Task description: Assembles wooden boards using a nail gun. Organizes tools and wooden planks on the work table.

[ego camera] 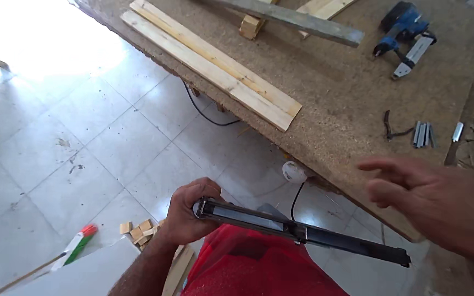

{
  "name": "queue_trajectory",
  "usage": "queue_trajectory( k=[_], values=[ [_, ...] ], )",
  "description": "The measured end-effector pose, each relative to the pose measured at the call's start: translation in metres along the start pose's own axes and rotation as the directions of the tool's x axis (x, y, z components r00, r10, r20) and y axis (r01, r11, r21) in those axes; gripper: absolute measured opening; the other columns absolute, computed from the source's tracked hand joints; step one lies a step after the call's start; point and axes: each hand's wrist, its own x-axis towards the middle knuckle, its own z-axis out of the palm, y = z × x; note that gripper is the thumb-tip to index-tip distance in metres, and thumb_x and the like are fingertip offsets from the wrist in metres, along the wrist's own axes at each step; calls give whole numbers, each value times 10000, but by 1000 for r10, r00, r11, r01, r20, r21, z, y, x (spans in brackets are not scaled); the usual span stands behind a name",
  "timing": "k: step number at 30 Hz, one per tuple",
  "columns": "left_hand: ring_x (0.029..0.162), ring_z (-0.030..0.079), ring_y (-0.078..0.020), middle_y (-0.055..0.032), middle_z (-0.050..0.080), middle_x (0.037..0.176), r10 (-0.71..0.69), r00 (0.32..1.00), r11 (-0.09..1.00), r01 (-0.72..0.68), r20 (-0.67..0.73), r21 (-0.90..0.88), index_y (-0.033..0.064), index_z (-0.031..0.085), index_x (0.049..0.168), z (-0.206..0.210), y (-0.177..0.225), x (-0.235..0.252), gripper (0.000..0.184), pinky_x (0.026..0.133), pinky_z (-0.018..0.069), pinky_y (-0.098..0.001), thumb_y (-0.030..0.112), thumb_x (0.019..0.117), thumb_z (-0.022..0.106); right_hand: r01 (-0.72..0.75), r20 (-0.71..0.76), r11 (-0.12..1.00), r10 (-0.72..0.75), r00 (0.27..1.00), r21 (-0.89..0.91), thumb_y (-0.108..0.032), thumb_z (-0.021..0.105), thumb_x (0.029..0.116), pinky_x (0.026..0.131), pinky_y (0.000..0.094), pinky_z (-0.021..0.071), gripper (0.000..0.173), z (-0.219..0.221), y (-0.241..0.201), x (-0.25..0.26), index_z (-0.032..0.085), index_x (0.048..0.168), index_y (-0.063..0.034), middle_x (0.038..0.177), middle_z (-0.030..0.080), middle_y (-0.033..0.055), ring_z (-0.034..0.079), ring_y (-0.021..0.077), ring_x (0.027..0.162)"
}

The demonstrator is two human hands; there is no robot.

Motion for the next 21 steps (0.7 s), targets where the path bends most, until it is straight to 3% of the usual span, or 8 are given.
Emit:
queue_trajectory(
  k=[4, 7, 9, 11, 14, 15, 17, 21],
  values=[
    [832, 696, -168, -21, 701, 900, -15, 1000, 1000, 15, -13, -18, 169, 716, 972, -16, -14, 23, 219, 737, 617, -342, 265, 824, 846, -198, 164, 644, 114, 980, 739, -883, 315, 883, 989, 455, 580, 923, 14, 115, -33, 693, 1301, -151, 1215, 740, 133, 715, 297, 1119],
    [864, 689, -148, -15, 694, 915, 7, 999, 1000, -6, 49, -25, 166, 704, 1001, -13, -28, 57, 236, 766, 606, -329, 263, 832, 836, 36, -67, 286, 98, 993, 958, -911, 372, 833, 1047, 487, 539, 912, 62, 80, -7, 705, 1279, -189, 1270, 716, 132, 668, 316, 1212],
    [883, 676, -137, -21, 682, 926, 2, 990, 1000, -2, 139, -2, 151, 684, 1007, -3, -39, 88, 244, 786, 597, -328, 265, 843, 826, 229, -260, 213, 132, 957, 950, -905, 358, 842, 1050, 475, 525, 886, 101, 42, 34, 700, 1261, -204, 1253, 710, 95, 656, 283, 1199],
    [874, 654, -122, -23, 667, 925, -52, 975, 999, 49, 218, 17, 127, 670, 1001, -1, -52, 117, 246, 778, 578, -315, 263, 856, 815, 326, -371, 286, 117, 921, 901, -861, 311, 906, 1070, 500, 517, 885, 122, 24, 67, 682, 1287, -154, 1272, 705, 137, 655, 318, 1212],
    [808, 681, -98, -4, 708, 926, -326, 917, 945, 324, 228, 48, 106, 698, 1022, -1, -70, 160, 263, 719, 600, -305, 240, 836, 826, 310, -641, 879, -7, 768, 361, -610, 347, 1067, 970, 406, 550, 570, 117, 38, 98, 677, 1180, -159, 1169, 693, 44, 652, 190, 1138],
    [775, 696, -112, -9, 727, 914, -454, 861, 890, 449, 228, 76, 97, 702, 1033, 4, -73, 176, 282, 692, 612, -327, 232, 821, 831, 280, -646, 949, -124, 753, 144, -531, 472, 1055, 918, 390, 554, 415, 112, 41, 106, 672, 1130, -174, 1083, 685, 35, 657, 177, 1064],
    [838, 715, -126, -3, 742, 953, -684, 691, 729, 649, 233, 217, 108, 699, 1100, 15, -81, 213, 373, 767, 620, -370, 288, 797, 822, 313, -468, 950, -281, 838, -10, -440, 653, 995, 847, 397, 593, 297, 110, 36, 125, 705, 1051, -153, 962, 730, 47, 706, 184, 942],
    [883, 719, -204, -94, 726, 1003, -877, 424, 471, 851, 226, 233, 50, 659, 1190, 26, -114, 268, 484, 827, 607, -445, 350, 833, 794, 146, 257, 988, -154, 954, 49, -522, 734, 906, 894, 559, 589, 707, 149, 33, 188, 592, 1366, -4, 1055, 742, 185, 728, 372, 1002]
  ],
)
